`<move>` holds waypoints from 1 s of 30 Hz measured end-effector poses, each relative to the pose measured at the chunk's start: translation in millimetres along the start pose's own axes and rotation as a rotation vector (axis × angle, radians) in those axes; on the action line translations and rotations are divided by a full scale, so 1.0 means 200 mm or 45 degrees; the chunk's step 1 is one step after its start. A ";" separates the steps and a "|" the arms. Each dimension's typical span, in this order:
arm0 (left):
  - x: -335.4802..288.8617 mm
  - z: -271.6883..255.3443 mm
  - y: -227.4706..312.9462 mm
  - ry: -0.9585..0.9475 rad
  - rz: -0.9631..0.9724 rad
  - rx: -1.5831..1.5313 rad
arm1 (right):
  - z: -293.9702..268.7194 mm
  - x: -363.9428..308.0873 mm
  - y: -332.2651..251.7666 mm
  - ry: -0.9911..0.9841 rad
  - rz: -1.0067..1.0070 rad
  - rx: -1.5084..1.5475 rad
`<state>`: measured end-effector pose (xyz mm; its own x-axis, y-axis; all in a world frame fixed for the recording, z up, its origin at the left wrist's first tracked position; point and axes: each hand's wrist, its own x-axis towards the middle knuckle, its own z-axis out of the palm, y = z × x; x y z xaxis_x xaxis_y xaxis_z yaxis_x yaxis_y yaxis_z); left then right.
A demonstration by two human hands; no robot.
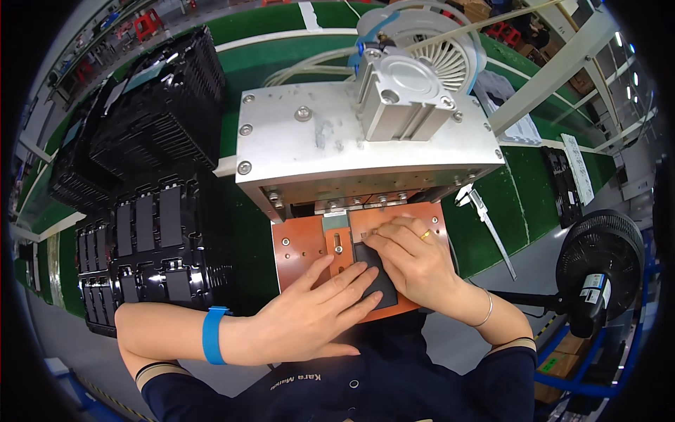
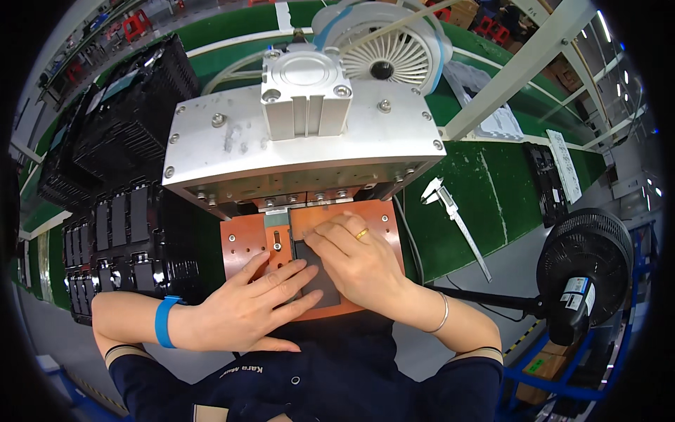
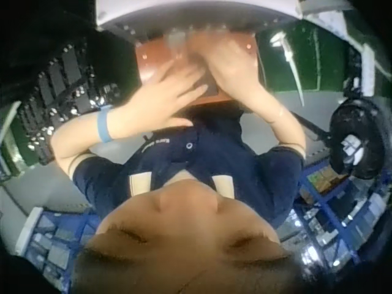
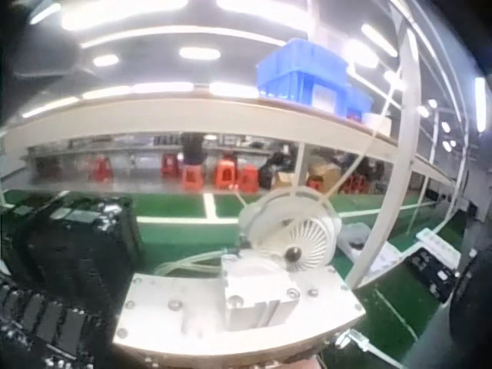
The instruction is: The person repeatedly picks up black rectangular electronic components from a stack, places them into a metal jig on a workbench, and operates a pneumatic press to process them. The person occasionally uses a digital caliper to measure the components before returning them to the stack.
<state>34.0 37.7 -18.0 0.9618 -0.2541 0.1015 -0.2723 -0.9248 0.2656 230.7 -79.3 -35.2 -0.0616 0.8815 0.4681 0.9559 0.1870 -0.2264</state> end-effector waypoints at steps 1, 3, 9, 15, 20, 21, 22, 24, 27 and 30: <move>0.01 0.00 0.00 -0.021 -0.002 0.022 | 0.00 0.00 0.00 0.006 0.019 -0.031; 0.01 0.00 0.00 -0.053 -0.013 0.034 | 0.01 0.02 0.00 0.017 0.053 -0.093; 0.01 0.00 -0.01 -0.043 0.004 0.060 | -0.01 -0.03 0.00 0.378 0.138 -0.077; 0.00 0.03 -0.01 -0.023 0.044 0.195 | -0.05 -0.09 0.00 0.449 0.082 -0.043; 0.00 0.02 -0.01 0.005 0.045 0.224 | -0.08 -0.12 0.01 0.367 0.017 0.025; 0.00 0.02 -0.01 -0.013 0.048 0.262 | -0.08 -0.13 0.01 0.366 0.017 0.035; 0.00 0.02 -0.01 -0.026 0.051 0.303 | -0.08 -0.13 0.01 0.359 0.019 0.041; 0.00 0.02 -0.01 -0.040 0.055 0.345 | -0.08 -0.13 0.00 0.346 0.023 0.054; 0.00 0.02 -0.01 -0.028 0.064 0.360 | -0.07 -0.07 -0.03 0.194 0.068 -0.049; 0.00 0.03 -0.01 0.006 0.065 0.333 | -0.04 -0.01 -0.02 0.063 0.070 -0.030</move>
<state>34.6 38.0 -25.0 0.9467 -0.3015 0.1131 -0.3038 -0.9527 0.0029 229.1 -85.2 -29.5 0.0047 0.8674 0.4975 0.9639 0.1285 -0.2331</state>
